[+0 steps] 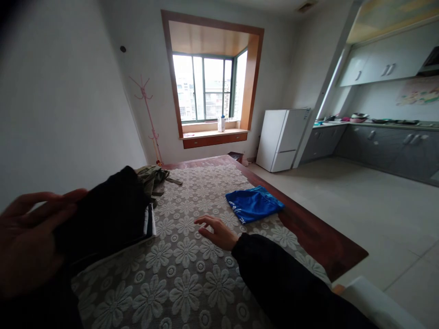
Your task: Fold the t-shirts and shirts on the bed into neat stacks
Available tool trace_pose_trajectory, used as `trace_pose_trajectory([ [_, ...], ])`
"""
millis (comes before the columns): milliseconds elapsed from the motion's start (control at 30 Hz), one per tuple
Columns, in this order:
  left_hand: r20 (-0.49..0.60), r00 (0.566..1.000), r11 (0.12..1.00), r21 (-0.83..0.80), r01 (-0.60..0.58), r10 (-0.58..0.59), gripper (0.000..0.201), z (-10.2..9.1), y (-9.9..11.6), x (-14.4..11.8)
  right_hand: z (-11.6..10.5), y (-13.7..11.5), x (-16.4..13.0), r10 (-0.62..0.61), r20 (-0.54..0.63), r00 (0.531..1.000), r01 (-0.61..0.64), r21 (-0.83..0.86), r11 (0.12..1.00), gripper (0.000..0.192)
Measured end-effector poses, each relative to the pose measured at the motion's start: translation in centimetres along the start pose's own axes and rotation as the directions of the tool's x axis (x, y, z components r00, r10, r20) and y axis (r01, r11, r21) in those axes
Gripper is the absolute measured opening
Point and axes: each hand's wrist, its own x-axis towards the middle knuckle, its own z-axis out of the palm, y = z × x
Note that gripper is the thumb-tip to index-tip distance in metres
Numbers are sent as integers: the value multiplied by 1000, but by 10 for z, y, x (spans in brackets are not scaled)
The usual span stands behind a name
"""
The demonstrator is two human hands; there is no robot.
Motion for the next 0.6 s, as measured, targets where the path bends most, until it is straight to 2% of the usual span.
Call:
trace_pose_trajectory([
  [67,147,978,979,-112,168,-150,33,21,-13,-18,26,-1,7,69,112,991,-97,275,956,43],
  [133,318,908,930,-155,333,-272,37,39,-35,-31,48,6,11,106,176,979,-182,494,850,55],
  [200,423,845,900,-133,415,-327,37,51,-56,-40,63,17,10,148,149,978,-209,611,764,72],
  [233,441,831,896,-118,429,-340,36,54,-63,-43,67,22,9,173,121,977,-210,645,735,80],
  [367,367,856,907,-70,415,-364,30,54,-70,-50,69,32,5,279,90,956,-251,746,617,97],
  [433,327,871,916,-35,399,-367,24,52,-67,-51,67,28,4,350,123,929,-298,810,505,100],
  [500,272,889,921,-29,389,-367,19,50,-65,-52,65,21,3,396,198,897,-345,873,344,94],
  [567,193,911,924,-52,380,-364,17,48,-64,-49,65,14,0,361,303,882,-392,898,202,77],
  [600,165,919,927,-53,372,-359,16,46,-64,-46,66,10,-1,325,351,878,-417,895,159,68],
])
